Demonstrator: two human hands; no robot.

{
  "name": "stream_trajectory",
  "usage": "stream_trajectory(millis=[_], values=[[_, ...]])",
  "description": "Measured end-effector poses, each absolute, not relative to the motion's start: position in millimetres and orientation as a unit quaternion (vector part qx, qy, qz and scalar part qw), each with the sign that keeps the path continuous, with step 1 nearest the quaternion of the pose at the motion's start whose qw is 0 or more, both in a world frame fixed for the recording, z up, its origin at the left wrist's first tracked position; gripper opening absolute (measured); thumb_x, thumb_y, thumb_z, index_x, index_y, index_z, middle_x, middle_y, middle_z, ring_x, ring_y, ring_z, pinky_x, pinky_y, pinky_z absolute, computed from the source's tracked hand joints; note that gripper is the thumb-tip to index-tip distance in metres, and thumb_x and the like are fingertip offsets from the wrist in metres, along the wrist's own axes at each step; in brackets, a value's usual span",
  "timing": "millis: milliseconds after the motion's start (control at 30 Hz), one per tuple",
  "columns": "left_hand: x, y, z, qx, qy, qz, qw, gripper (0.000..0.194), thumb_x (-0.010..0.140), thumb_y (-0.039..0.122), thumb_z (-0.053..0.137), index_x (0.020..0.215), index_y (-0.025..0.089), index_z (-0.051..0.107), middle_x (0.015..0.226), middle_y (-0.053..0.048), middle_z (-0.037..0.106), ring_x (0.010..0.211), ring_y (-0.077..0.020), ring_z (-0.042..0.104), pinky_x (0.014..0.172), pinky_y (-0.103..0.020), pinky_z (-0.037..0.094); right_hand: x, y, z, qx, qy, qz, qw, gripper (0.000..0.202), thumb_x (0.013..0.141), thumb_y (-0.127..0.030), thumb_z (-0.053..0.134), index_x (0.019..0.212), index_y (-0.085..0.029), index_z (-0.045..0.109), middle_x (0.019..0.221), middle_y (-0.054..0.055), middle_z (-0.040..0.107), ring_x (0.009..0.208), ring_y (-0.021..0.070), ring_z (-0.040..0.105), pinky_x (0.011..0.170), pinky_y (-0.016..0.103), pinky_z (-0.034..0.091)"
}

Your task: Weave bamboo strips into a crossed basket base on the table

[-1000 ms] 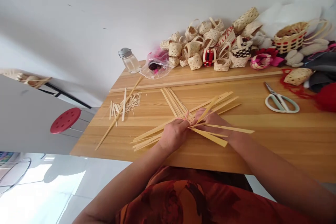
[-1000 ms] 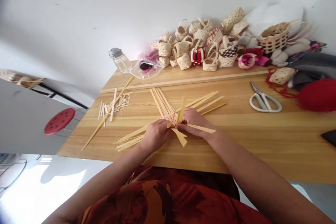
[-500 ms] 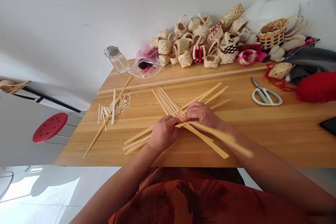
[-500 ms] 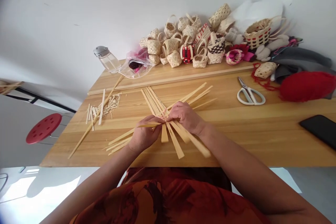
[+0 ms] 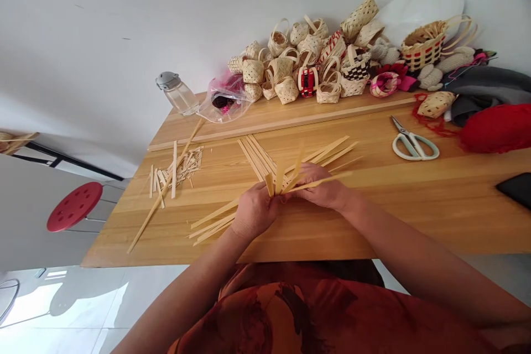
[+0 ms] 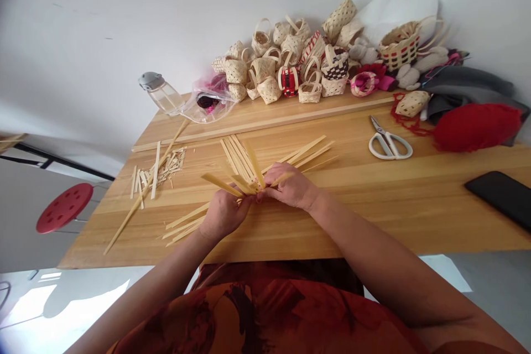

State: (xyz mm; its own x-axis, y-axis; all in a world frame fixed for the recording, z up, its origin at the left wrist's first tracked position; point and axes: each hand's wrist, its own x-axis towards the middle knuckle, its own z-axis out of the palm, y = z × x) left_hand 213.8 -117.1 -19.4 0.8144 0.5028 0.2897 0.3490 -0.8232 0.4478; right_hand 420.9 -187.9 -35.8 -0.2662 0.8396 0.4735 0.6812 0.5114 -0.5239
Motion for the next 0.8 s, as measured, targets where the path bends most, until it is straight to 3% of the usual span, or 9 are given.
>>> stream_trajectory(millis=[500,800], values=[[212.4,-117.4,-25.8,0.931,0.221,0.213,0.198,0.016,0.088,0.016,0.057,0.088,0.021,0.072,0.090,-0.005,0.073,0.089,-0.0211,0.068,0.083,-0.030,0.052,418.6,-189.1,-31.3,-0.473,-0.781,0.140,0.383,0.036,0.098,-0.046,0.053,0.077,-0.024,0.075,0.083,0.003,0.073,0.085,0.0183,0.065,0.082,0.030,0.043],[207.2,-126.9,-26.9,0.921,0.224,0.232,0.216,0.014,0.082,0.011,0.064,0.090,0.020,0.070,0.084,-0.003,0.070,0.081,-0.0175,0.065,0.073,-0.026,0.050,420.8,-189.2,-37.5,-0.473,-0.772,0.152,0.396,0.036,0.093,-0.049,0.058,0.079,-0.021,0.075,0.074,0.004,0.072,0.070,0.0176,0.061,0.075,0.032,0.042]])
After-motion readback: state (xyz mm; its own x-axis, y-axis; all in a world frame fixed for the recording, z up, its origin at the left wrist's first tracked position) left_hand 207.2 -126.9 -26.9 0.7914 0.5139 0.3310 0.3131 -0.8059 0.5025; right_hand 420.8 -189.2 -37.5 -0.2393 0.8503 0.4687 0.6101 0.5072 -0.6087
